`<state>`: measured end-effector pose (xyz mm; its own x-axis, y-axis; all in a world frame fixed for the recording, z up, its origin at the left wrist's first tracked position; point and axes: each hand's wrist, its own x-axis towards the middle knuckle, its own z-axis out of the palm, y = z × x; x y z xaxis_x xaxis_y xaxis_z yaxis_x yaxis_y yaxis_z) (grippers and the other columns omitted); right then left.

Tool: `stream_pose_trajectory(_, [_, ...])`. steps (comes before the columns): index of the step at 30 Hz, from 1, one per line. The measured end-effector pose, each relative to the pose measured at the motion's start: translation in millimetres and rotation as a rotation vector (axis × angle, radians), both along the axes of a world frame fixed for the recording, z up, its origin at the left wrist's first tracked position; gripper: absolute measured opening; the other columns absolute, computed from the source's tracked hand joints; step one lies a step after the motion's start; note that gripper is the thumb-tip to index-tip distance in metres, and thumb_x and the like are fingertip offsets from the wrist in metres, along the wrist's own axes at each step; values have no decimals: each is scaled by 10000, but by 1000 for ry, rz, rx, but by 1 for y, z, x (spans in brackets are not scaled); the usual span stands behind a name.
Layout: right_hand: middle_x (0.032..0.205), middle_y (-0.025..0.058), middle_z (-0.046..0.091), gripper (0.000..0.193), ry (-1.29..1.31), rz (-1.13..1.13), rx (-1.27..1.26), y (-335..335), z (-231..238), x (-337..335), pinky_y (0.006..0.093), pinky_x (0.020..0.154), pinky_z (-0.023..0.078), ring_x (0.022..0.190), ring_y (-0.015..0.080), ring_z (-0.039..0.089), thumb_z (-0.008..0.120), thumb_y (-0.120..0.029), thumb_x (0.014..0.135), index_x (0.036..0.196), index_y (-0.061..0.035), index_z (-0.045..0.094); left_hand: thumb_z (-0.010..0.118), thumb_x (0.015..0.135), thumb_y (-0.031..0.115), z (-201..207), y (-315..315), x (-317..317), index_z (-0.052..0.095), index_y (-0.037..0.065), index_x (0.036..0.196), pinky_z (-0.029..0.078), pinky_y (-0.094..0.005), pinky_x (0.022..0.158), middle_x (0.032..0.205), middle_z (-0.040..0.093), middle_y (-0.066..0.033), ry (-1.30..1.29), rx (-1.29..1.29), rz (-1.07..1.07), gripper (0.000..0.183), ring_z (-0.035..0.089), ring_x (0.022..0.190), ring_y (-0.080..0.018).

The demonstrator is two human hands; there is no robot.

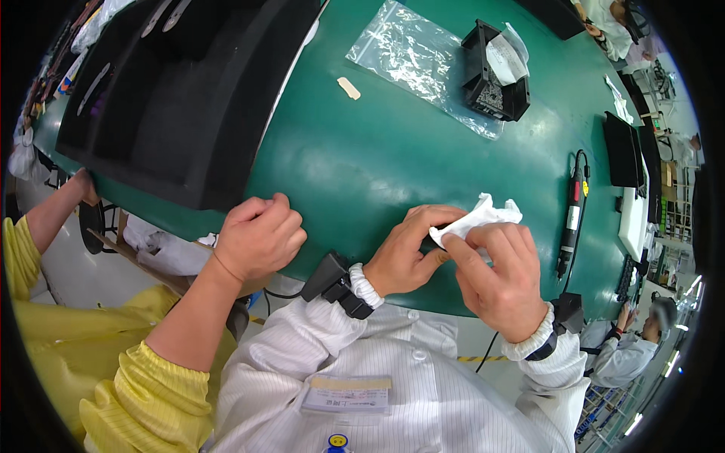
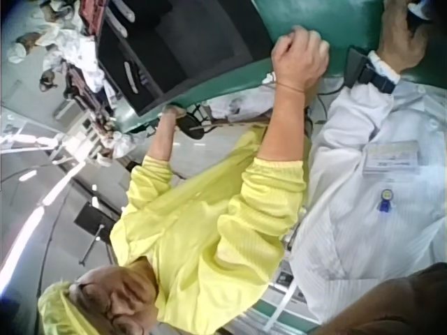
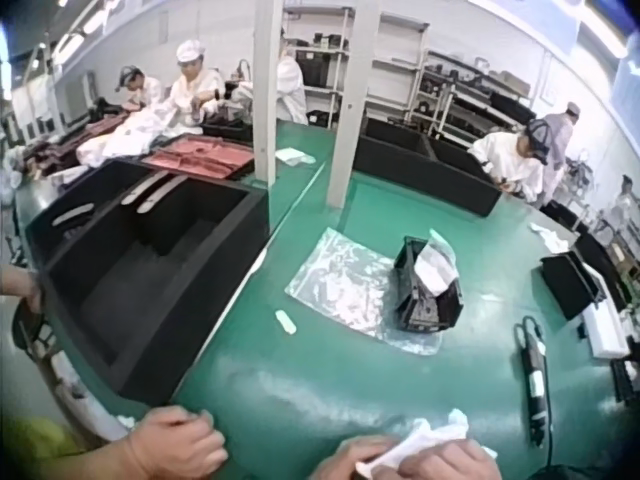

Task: Assemble an electronic device by installing batteries and screws at a factory workstation.

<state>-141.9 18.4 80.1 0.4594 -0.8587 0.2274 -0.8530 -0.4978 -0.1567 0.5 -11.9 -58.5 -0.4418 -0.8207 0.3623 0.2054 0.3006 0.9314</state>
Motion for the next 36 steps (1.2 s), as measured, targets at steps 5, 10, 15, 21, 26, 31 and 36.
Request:
stream_pose_trajectory(5, [947, 46, 582, 374, 52, 99, -54, -9, 2, -5, 349, 746, 443, 801, 194, 571, 663, -130, 684, 1044, -31, 690, 719, 792, 20, -2, 4, -1, 532, 46, 1263, 430, -425, 1007, 1244, 614, -139, 56, 111, -13, 507, 578, 1146, -344])
stream_pose_trajectory(10, [982, 53, 592, 396, 130, 85, -68, 2, -1, -2, 356, 767, 451, 828, 192, 583, 654, -129, 679, 1054, -4, 679, 695, 858, 84, 0, 1, -3, 519, 23, 1255, 482, -405, 951, 1238, 620, -161, 26, 36, 7, 438, 618, 1108, -333])
stream_pose_trajectory(15, [1004, 52, 605, 397, 172, 153, -77, -8, 8, -8, 355, 775, 470, 830, 185, 586, 664, -120, 669, 1048, -4, 689, 716, 811, 35, 1, 5, -2, 536, 44, 1259, 462, -417, 962, 1220, 622, -141, 55, 80, 21, 483, 592, 1109, -348])
stream_pose_trajectory(21, [984, 29, 597, 385, 156, 216, -124, -6, 3, -10, 356, 790, 461, 837, 177, 576, 668, -128, 675, 1045, -22, 687, 736, 809, 46, -1, 3, -2, 541, 47, 1251, 484, -404, 922, 1206, 621, -141, 49, 87, 4, 483, 595, 1084, -345])
stream_pose_trajectory(26, [926, 49, 582, 345, 84, 69, -45, -17, 8, -19, 359, 772, 465, 803, 198, 581, 662, -88, 698, 1035, -37, 714, 756, 872, 112, 2, 1, 4, 506, 23, 1248, 511, -345, 931, 1268, 620, -170, -73, 124, -40, 460, 645, 1115, -263])
stream_pose_trajectory(31, [901, 134, 551, 380, -316, -291, -55, -22, 20, -37, 361, 622, 483, 745, 267, 581, 605, 162, 718, 1039, -19, 695, 760, 872, 114, 2, -1, -4, 489, 27, 1230, 514, -363, 960, 1284, 610, -182, 15, 43, -46, 458, 632, 1145, -266])
stream_pose_trajectory(36, [864, 91, 507, 358, -193, -111, 46, -3, 0, -11, 359, 638, 448, 743, 249, 551, 632, 31, 738, 1086, -33, 679, 742, 835, 60, 1, 6, -3, 534, 48, 1270, 490, -393, 980, 1280, 612, -146, 6, 215, -35, 483, 601, 1167, -331])
